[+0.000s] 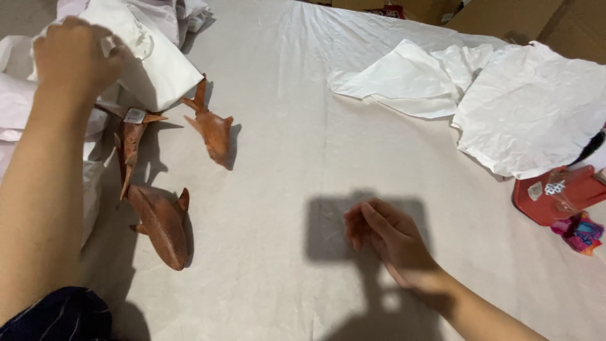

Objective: Wrapping small wooden fish figurines in white tissue paper for protective packaging.

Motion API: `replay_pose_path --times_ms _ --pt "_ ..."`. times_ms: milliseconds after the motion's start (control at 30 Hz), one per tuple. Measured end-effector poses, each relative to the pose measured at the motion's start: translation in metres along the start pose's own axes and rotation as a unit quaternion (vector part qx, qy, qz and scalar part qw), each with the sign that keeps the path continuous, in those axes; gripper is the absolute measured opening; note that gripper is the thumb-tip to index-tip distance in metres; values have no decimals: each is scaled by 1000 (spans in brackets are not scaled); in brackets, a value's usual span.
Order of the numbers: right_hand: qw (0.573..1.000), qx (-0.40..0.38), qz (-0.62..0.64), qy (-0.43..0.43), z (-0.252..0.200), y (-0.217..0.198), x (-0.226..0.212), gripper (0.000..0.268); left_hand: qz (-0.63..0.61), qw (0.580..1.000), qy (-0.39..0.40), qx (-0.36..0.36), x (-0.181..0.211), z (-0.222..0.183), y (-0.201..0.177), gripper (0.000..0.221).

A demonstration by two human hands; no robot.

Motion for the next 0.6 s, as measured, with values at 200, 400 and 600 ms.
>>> replay_pose_path --times_ms 200,400,600 --pt "1000 27 -15 -6 0 7 -1 32 -136 965 145 169 95 25 -59 32" --pt "999 23 -27 14 -3 4 5 30 -254 940 205 -98 286 47 -103 30" --pt "977 -79 -121 -159 0 -6 -16 38 -207 922 325 -30 449 26 -109 33"
Point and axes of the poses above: each hand's wrist, its own z-axis towards the middle knuckle, its own y-axis out of the palm, x = y × z, the point moved 5 cm from there along z, towards the middle knuckle, and after that the axes turned 14 degrees about z, right-handed, at the moved point
